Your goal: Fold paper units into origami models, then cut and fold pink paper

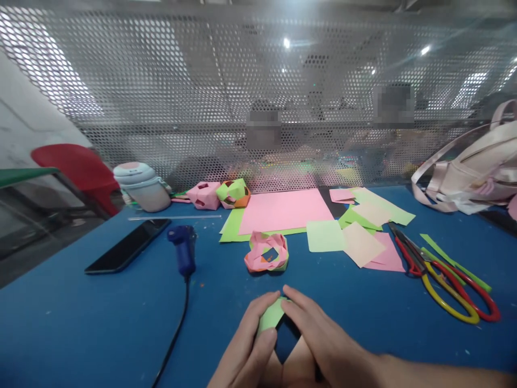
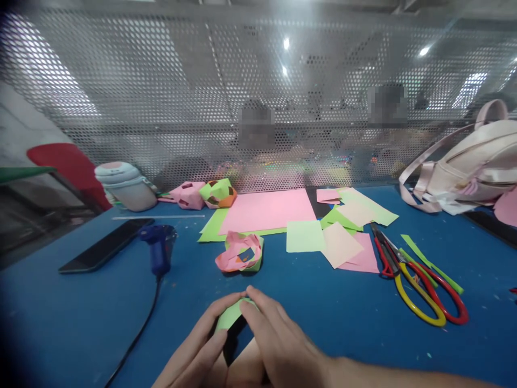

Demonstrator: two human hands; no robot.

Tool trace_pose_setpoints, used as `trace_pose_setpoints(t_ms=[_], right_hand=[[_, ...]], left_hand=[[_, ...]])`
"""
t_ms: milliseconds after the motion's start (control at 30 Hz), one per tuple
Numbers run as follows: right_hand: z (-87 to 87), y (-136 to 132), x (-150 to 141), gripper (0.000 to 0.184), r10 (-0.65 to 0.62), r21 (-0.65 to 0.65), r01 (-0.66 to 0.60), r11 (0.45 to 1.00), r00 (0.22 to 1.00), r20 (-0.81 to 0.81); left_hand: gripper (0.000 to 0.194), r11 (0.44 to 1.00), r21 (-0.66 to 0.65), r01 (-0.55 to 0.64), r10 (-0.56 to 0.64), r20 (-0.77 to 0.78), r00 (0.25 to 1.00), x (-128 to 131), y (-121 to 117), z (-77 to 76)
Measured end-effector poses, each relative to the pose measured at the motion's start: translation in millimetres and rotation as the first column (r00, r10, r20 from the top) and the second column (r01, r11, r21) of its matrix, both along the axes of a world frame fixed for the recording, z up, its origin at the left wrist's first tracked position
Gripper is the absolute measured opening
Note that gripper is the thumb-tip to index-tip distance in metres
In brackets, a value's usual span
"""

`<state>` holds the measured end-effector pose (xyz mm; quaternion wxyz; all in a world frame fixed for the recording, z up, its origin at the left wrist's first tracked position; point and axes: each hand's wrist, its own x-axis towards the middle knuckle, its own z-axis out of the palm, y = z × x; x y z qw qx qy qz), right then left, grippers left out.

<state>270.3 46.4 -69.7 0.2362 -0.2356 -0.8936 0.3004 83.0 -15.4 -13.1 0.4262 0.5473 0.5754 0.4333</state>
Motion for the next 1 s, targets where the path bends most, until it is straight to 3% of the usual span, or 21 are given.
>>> trace_pose_setpoints(t_ms=[100,300,500,700,900,1000], right_hand=[[5.4,0,6,0.107,0.025,0.010,-0.025,1.000,1.000,0.010],[30.5,-7,11,0.104,0.048,-0.094,-0.039,0.995,0.994,0.100],[36.7,-10,9,0.104,0.025,-0.132,-0.015,0.991,0.997,0.078],[44.4,-13,10,0.104,-0.003,-0.159,0.020,0.987,0.994,0.108],[42.4,-9,13,0.102,0.037,-0.150,-0.021,0.989,0.993,0.109],[44.3,-6,13,0.104,0.056,-0.157,-0.036,0.987,0.990,0.126]], left_hand=[[0.046,1.000,0.016,0.013,-0.013,-0.001,1.000,3,-1,0.8],[0.045,0.999,0.036,0.023,-0.023,0.003,1.000,3,1,-2.8],[0.048,0.998,0.038,0.059,-0.058,-0.030,0.998,3,1,-6.7],[0.046,0.999,0.030,0.016,-0.015,-0.019,1.000,8,0,-3.0],[0.048,0.998,0.040,0.043,-0.041,-0.040,0.998,6,1,-8.0],[0.046,0.997,0.079,0.003,0.001,-0.054,0.999,7,1,-11.4]])
